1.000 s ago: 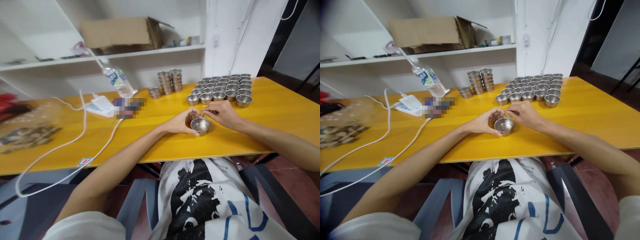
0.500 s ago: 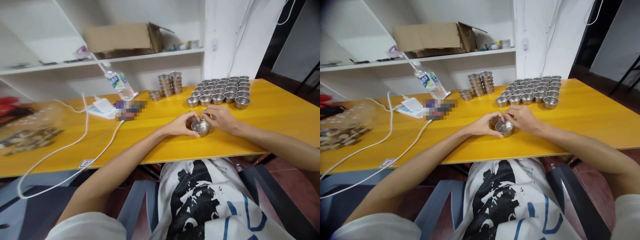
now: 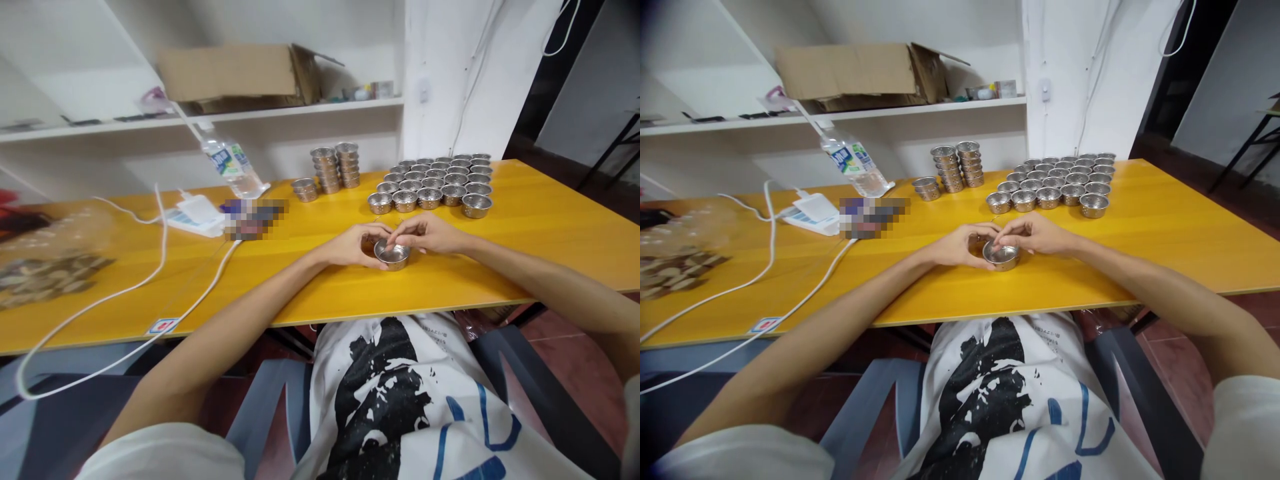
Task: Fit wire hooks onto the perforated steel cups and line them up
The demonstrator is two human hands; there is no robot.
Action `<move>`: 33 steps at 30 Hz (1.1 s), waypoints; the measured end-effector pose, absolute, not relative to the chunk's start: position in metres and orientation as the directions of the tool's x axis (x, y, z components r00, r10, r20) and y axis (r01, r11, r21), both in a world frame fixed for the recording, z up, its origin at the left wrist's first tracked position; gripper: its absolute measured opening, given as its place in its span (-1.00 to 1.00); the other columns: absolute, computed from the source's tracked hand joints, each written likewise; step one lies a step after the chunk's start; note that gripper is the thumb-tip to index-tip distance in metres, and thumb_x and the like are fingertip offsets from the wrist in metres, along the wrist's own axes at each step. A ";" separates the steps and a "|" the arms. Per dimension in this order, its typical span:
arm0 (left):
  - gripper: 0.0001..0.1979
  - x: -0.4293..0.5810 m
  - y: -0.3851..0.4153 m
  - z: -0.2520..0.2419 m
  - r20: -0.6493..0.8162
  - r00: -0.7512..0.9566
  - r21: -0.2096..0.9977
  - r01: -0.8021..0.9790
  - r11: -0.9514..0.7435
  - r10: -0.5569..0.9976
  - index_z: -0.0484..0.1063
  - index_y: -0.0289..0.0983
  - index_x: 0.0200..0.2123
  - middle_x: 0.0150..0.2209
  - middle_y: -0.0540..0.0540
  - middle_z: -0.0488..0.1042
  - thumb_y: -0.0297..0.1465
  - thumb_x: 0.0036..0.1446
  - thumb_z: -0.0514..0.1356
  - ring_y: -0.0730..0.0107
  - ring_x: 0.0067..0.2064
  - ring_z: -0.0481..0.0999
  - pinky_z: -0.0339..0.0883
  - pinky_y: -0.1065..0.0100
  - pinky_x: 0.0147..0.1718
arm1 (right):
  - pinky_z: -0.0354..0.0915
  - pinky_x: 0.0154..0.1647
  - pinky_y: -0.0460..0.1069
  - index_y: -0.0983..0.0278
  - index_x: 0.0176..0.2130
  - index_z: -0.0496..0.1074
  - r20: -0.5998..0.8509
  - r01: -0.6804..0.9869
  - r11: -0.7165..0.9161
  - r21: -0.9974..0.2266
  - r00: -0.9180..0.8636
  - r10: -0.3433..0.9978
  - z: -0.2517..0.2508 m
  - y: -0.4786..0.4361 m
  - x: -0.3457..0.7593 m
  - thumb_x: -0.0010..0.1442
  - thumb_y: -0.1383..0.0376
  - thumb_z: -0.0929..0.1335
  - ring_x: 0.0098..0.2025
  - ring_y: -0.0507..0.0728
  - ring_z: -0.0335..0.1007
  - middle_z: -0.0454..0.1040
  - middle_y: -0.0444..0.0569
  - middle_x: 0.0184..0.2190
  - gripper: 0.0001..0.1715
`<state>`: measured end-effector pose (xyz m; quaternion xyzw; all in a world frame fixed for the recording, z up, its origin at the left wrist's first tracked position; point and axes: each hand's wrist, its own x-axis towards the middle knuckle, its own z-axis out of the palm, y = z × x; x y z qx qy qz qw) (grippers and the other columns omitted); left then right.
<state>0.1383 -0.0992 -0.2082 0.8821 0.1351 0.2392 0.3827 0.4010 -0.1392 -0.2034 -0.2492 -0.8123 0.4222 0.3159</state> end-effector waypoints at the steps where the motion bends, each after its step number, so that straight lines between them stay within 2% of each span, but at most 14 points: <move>1: -0.47 0.138 -0.099 -0.208 0.319 0.851 0.744 0.048 -0.666 0.418 0.69 -0.24 0.01 0.14 -0.26 0.61 -0.20 -0.02 0.64 0.04 0.16 0.61 0.44 0.04 0.23 | 0.24 -0.43 -0.08 0.31 -0.11 0.67 0.304 0.142 0.526 -0.838 -0.679 0.668 -0.205 -0.139 0.401 0.35 -0.10 0.51 -0.44 -0.01 0.37 0.71 0.02 -0.21 -0.49; 3: -0.45 0.137 -0.099 -0.209 0.323 0.851 0.744 0.041 -0.666 0.413 0.69 -0.21 0.04 0.16 -0.27 0.61 -0.20 -0.02 0.64 0.02 0.19 0.61 0.43 0.00 0.27 | 0.24 -0.39 -0.09 0.30 -0.20 0.61 0.318 0.174 0.564 -0.807 -0.677 0.664 -0.210 -0.139 0.401 0.32 -0.07 0.53 -0.41 0.01 0.37 0.64 -0.07 -0.34 -0.52; 6: -0.42 0.138 -0.099 -0.209 0.322 0.856 0.741 0.038 -0.670 0.405 0.70 -0.19 0.05 0.17 -0.27 0.61 -0.18 -0.04 0.66 0.01 0.21 0.61 0.40 -0.04 0.31 | 0.12 -0.44 -0.10 0.28 -0.28 0.54 0.344 0.249 0.655 -0.714 -0.691 0.636 -0.214 -0.137 0.402 0.30 -0.08 0.54 -0.48 -0.01 0.22 0.46 -0.20 -0.51 -0.52; 9: -0.38 0.140 -0.101 -0.209 0.318 0.850 0.746 0.050 -0.665 0.421 0.71 -0.21 0.02 0.16 -0.28 0.62 -0.12 -0.10 0.68 -0.01 0.20 0.61 0.40 -0.05 0.32 | 0.11 -0.42 -0.10 0.28 -0.27 0.53 0.383 0.279 0.736 -0.617 -0.711 0.590 -0.215 -0.136 0.401 0.34 -0.10 0.51 -0.48 -0.02 0.21 0.45 -0.21 -0.51 -0.50; 12: -0.35 0.142 -0.104 -0.209 0.315 0.835 0.747 0.074 -0.660 0.451 0.71 -0.23 -0.02 0.13 -0.28 0.63 -0.09 -0.15 0.69 -0.02 0.18 0.62 0.40 -0.05 0.31 | 0.10 -0.43 -0.10 0.28 -0.30 0.54 0.430 0.286 0.766 -0.575 -0.691 0.581 -0.215 -0.138 0.397 0.36 -0.13 0.49 -0.49 -0.02 0.20 0.44 -0.20 -0.52 -0.47; 16: -0.35 0.143 -0.106 -0.209 0.320 0.831 0.734 0.085 -0.673 0.454 0.70 -0.23 -0.03 0.13 -0.28 0.63 -0.08 -0.17 0.70 -0.02 0.17 0.63 0.40 -0.04 0.31 | 0.05 -0.51 -0.11 0.27 -0.35 0.51 0.390 0.295 0.706 -0.644 -0.667 0.635 -0.215 -0.143 0.392 0.33 -0.14 0.52 -0.58 -0.05 0.18 0.37 -0.25 -0.61 -0.45; 21: -0.37 0.144 -0.104 -0.212 0.335 0.835 0.736 0.056 -0.674 0.436 0.69 -0.23 0.00 0.13 -0.28 0.61 -0.10 -0.12 0.68 -0.01 0.18 0.62 0.42 -0.01 0.29 | 0.18 -0.57 -0.12 0.25 -0.35 0.45 0.285 0.287 0.589 -0.756 -0.666 0.690 -0.213 -0.144 0.394 0.28 -0.12 0.55 -0.67 -0.03 0.30 0.41 -0.25 -0.66 -0.45; 28: -0.36 0.146 -0.103 -0.212 0.355 0.834 0.711 0.051 -0.701 0.421 0.70 -0.23 0.00 0.10 -0.27 0.63 -0.11 -0.13 0.69 -0.02 0.16 0.62 0.41 -0.01 0.28 | 0.27 -0.57 -0.12 0.24 -0.36 0.43 0.250 0.279 0.557 -0.782 -0.679 0.691 -0.212 -0.142 0.397 0.25 -0.09 0.57 -0.64 0.00 0.41 0.44 -0.24 -0.65 -0.47; 33: -0.40 0.145 -0.102 -0.213 0.352 0.837 0.705 0.058 -0.707 0.419 0.69 -0.23 -0.02 0.10 -0.26 0.63 -0.11 -0.10 0.68 0.01 0.15 0.62 0.42 0.02 0.27 | 0.29 -0.56 -0.13 0.25 -0.35 0.46 0.268 0.255 0.560 -0.788 -0.677 0.685 -0.214 -0.140 0.396 0.23 -0.08 0.59 -0.63 -0.01 0.41 0.47 -0.23 -0.61 -0.48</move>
